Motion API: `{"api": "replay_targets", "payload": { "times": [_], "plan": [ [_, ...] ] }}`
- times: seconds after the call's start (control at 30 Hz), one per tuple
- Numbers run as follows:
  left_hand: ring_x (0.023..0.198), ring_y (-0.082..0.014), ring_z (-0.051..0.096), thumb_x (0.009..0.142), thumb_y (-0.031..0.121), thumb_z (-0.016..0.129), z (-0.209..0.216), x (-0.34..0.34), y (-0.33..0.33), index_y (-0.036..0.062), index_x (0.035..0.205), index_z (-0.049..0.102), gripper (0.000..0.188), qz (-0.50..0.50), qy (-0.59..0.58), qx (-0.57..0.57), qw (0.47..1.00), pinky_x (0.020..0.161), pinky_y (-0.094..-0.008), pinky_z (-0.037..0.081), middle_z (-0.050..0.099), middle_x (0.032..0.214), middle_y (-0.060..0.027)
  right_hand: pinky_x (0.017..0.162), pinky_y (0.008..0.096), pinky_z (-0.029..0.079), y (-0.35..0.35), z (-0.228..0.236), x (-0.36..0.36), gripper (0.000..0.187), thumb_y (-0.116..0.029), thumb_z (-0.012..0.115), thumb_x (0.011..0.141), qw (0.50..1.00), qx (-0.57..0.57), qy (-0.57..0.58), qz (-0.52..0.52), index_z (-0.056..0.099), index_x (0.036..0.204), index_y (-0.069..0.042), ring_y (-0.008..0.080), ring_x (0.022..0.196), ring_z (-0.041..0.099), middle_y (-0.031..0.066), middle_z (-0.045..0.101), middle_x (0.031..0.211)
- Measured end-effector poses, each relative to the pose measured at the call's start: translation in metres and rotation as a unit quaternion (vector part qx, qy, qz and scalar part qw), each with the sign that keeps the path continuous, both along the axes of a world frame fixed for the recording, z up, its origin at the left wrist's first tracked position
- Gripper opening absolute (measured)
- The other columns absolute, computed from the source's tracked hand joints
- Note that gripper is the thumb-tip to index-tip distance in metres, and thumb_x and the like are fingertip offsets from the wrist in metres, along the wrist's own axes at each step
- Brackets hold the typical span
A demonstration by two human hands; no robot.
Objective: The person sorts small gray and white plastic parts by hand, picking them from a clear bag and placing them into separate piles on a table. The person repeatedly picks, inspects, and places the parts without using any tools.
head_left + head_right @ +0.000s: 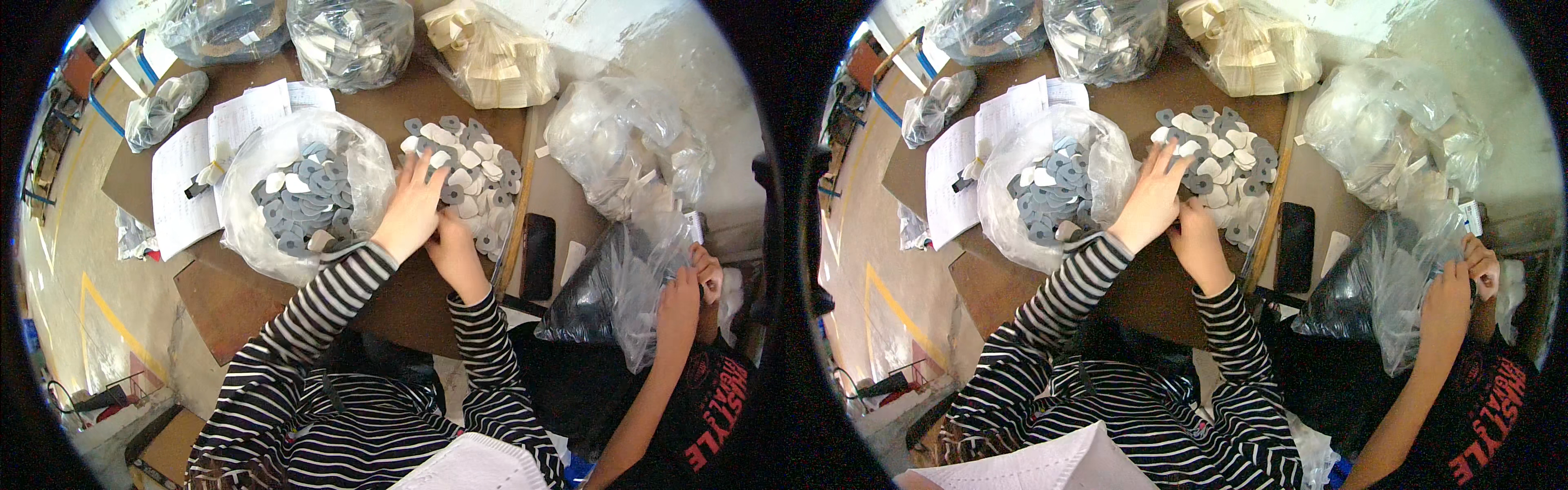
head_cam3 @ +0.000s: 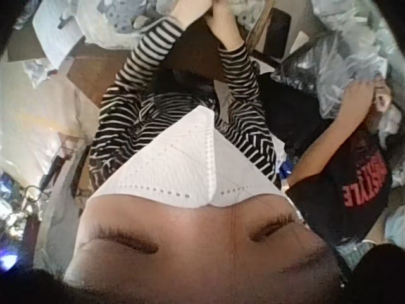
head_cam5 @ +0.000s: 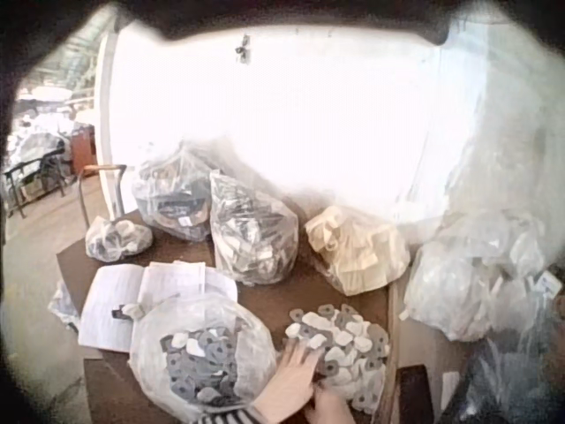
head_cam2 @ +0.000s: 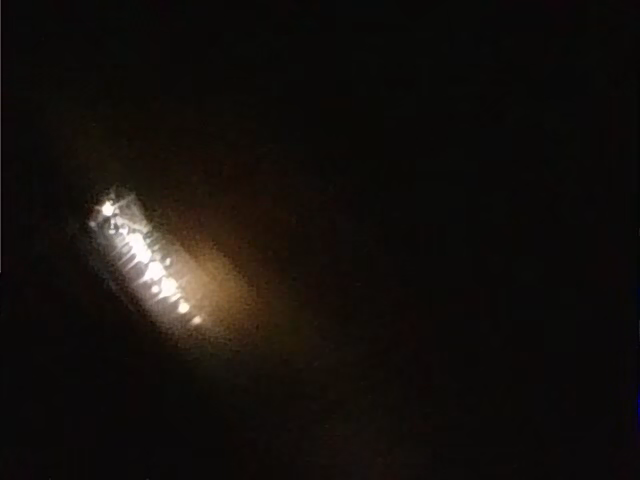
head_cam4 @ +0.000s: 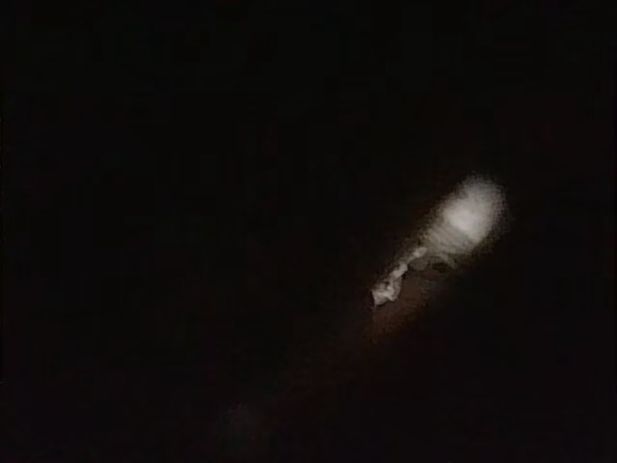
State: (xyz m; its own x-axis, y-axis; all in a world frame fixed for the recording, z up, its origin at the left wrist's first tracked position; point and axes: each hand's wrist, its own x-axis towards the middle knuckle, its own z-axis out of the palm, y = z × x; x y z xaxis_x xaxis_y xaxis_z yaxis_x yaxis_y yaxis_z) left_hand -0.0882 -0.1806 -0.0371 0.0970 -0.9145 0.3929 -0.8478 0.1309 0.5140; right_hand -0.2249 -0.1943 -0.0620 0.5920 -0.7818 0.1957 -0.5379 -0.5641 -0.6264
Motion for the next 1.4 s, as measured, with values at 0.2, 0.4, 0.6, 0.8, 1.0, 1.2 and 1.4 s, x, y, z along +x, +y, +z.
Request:
{"api": "replay_targets", "payload": {
  "times": [0.2,0.4,0.6,0.8,1.0,1.2,1.4],
  "plan": [
    [0.128,-0.0438,0.050,0.083,-0.001,0.056,-0.035,0.010,-0.024,-0.0028,0.131,0.050,0.049,0.054,-0.151,0.038,0.986,0.106,-0.0420,0.045,0.051,0.136,-0.0300,0.070,0.0312,0.050,0.025,0.036,-0.026,0.017,-0.002,0.068,0.086,0.992,0.084,-0.084,-0.043,0.067,0.103,0.002,0.0216,0.078,0.064,0.0130,0.065,0.091],
    [0.113,-0.0352,0.062,0.088,0.003,0.056,-0.004,0.000,0.014,-0.0062,0.102,0.059,0.017,-0.009,0.014,0.090,0.996,0.095,-0.0405,0.052,0.065,0.109,-0.0285,0.065,0.0201,0.047,0.026,0.032,-0.053,0.021,-0.006,0.065,0.094,0.954,0.167,-0.204,-0.146,0.065,0.114,-0.001,0.0051,0.073,0.057,0.0007,0.065,0.088],
    [0.103,-0.0341,0.066,0.096,0.006,0.054,0.006,-0.008,0.057,-0.0013,0.113,0.064,0.021,0.002,0.226,0.055,0.973,0.091,-0.0343,0.051,0.068,0.110,-0.0216,0.065,0.0206,0.047,0.023,0.035,-0.045,0.026,-0.006,0.065,0.094,0.933,0.230,-0.229,-0.156,0.064,0.120,-0.001,0.0058,0.072,0.057,0.0013,0.065,0.091],
    [0.099,-0.0168,0.065,0.100,0.012,0.053,0.006,0.004,0.077,-0.0023,0.119,0.063,0.026,-0.050,0.539,0.121,0.832,0.089,-0.0288,0.049,0.069,0.112,-0.0062,0.066,0.0209,0.047,0.025,0.048,-0.024,0.028,-0.007,0.062,0.096,0.922,0.230,-0.293,-0.109,0.062,0.123,0.000,0.0067,0.074,0.058,0.0026,0.064,0.092],
    [0.103,-0.0143,0.064,0.101,0.014,0.053,0.019,0.011,0.088,0.0009,0.129,0.056,0.031,-0.040,0.725,0.127,0.676,0.092,-0.0318,0.052,0.066,0.115,-0.0049,0.069,0.0213,0.048,0.032,0.058,-0.017,0.033,-0.005,0.067,0.092,0.955,0.164,-0.243,-0.050,0.062,0.123,0.004,0.0077,0.078,0.059,0.0028,0.063,0.095],
    [0.091,-0.0071,0.063,0.099,0.011,0.058,0.017,0.010,0.092,-0.0021,0.121,0.060,0.026,-0.060,0.613,0.149,0.774,0.074,-0.0228,0.050,0.069,0.101,-0.0030,0.069,0.0214,0.047,0.038,0.063,-0.004,0.020,-0.008,0.074,0.088,0.949,0.216,-0.229,-0.030,0.067,0.101,0.006,0.0065,0.082,0.059,0.0016,0.060,0.094],
    [0.086,-0.0076,0.065,0.100,0.012,0.058,0.008,0.017,0.094,-0.0049,0.114,0.062,0.023,-0.037,0.597,0.147,0.788,0.069,-0.0232,0.053,0.070,0.096,-0.0061,0.060,0.0211,0.046,0.044,0.055,-0.001,0.021,-0.009,0.075,0.087,0.940,0.238,-0.246,-0.006,0.067,0.097,0.007,0.0067,0.067,0.058,0.0025,0.062,0.089]
  ]
}}
